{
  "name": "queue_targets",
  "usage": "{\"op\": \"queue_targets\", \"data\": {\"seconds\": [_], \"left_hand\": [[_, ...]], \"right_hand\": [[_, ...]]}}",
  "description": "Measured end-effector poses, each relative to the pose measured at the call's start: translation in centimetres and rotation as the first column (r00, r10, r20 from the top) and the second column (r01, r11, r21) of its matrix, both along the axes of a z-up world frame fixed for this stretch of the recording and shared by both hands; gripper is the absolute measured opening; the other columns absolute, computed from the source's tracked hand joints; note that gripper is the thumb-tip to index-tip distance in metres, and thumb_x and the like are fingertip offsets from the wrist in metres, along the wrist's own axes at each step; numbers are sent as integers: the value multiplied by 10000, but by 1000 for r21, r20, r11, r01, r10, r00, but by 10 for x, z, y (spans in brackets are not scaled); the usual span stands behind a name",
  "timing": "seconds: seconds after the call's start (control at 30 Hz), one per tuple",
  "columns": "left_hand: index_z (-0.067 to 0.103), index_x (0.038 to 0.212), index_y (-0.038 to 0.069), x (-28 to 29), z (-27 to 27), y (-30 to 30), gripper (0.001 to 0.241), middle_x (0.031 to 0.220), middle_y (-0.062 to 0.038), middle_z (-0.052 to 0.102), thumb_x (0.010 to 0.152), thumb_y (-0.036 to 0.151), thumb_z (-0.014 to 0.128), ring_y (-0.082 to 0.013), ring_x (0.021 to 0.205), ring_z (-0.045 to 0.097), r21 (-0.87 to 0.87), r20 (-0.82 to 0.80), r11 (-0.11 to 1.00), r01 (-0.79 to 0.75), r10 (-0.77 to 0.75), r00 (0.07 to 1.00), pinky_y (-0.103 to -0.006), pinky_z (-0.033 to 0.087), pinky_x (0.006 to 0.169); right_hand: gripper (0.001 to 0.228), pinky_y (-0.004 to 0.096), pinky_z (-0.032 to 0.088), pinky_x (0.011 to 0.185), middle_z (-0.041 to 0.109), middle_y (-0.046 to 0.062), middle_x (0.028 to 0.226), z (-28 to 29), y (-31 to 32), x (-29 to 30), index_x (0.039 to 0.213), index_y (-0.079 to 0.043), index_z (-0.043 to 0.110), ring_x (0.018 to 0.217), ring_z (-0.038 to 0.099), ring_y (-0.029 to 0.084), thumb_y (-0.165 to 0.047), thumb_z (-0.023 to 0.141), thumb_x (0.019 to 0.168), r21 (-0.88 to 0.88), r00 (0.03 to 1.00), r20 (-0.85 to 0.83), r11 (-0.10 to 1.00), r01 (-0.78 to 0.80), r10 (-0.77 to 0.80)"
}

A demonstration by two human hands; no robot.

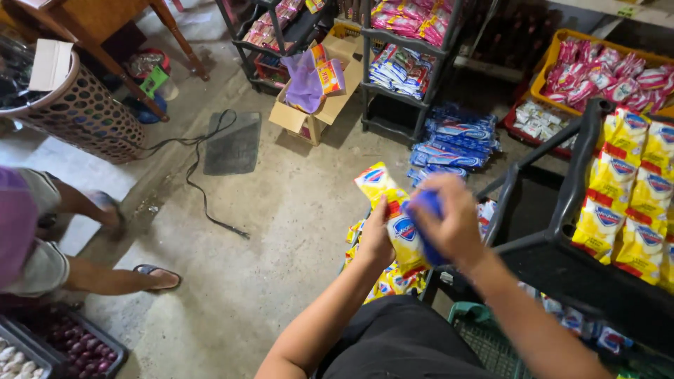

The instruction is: Wiping snack packets with a cleaning cloth and arranging them neatly on a shelf.

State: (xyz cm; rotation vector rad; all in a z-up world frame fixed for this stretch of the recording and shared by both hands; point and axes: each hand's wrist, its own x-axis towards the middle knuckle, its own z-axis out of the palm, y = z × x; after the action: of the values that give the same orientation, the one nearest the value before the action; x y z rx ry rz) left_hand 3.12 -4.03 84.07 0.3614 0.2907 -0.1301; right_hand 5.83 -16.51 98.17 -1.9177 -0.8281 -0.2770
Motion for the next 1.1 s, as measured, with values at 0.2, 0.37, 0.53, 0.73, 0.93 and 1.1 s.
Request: {"op": "queue_targets", "data": {"seconds": [0.2,0.37,0.53,0.73,0.93,1.1], "left_hand": [[506,1471,-39,-3,4,-8,638,1378,-164,645,1133,467,313,-273,1244,645,-68,160,994,-83,93,983,-414,479,1123],[533,1424,-19,2,8,-2,652,1353,-159,649,1094,492,297,-271,1206,647,-35,106,990,-134,137,985,-416,484,1078],[576,1362,-49,2,-47,-10,604,1317,-179,675,1106,450,351,-280,1181,664,-53,58,989,-138,141,988,-404,510,1071],[622,1324,-34,-5,-12,2,497,1279,-160,699,1113,351,390,-240,1140,697,85,2,994,-66,66,998,-391,527,1029],[591,1379,-65,-7,15,7,517,1308,-167,673,1149,342,370,-281,1141,649,38,81,991,-126,123,989,-410,529,1024],[477,1400,-11,-7,14,11,477,1401,-178,622,1094,322,327,-303,1288,616,1,-67,989,-151,151,986,-452,542,1016]], "right_hand": [[134,477,482,802,669,141,973,-59,5,-4,997,-94,642,906,640,367,-180,712,922,-226,954,298,968,109,-38],[123,468,486,801,658,140,954,-45,10,-26,1013,-92,660,887,638,357,-178,701,935,-180,961,274,980,85,-32],[164,464,494,800,665,148,978,-44,12,-27,1083,-67,680,903,641,357,-161,686,949,-157,973,203,978,139,-106],[135,465,485,780,677,132,958,-45,6,-30,1023,-81,675,880,649,349,-153,704,913,-220,957,286,975,25,40],[107,456,500,812,682,112,991,-39,0,-36,1020,-95,669,909,654,339,-137,714,933,-170,970,242,984,58,-16],[102,449,482,788,681,81,968,-58,-6,-32,1008,-121,680,876,648,314,-139,725,918,-209,943,328,978,15,55]]}}
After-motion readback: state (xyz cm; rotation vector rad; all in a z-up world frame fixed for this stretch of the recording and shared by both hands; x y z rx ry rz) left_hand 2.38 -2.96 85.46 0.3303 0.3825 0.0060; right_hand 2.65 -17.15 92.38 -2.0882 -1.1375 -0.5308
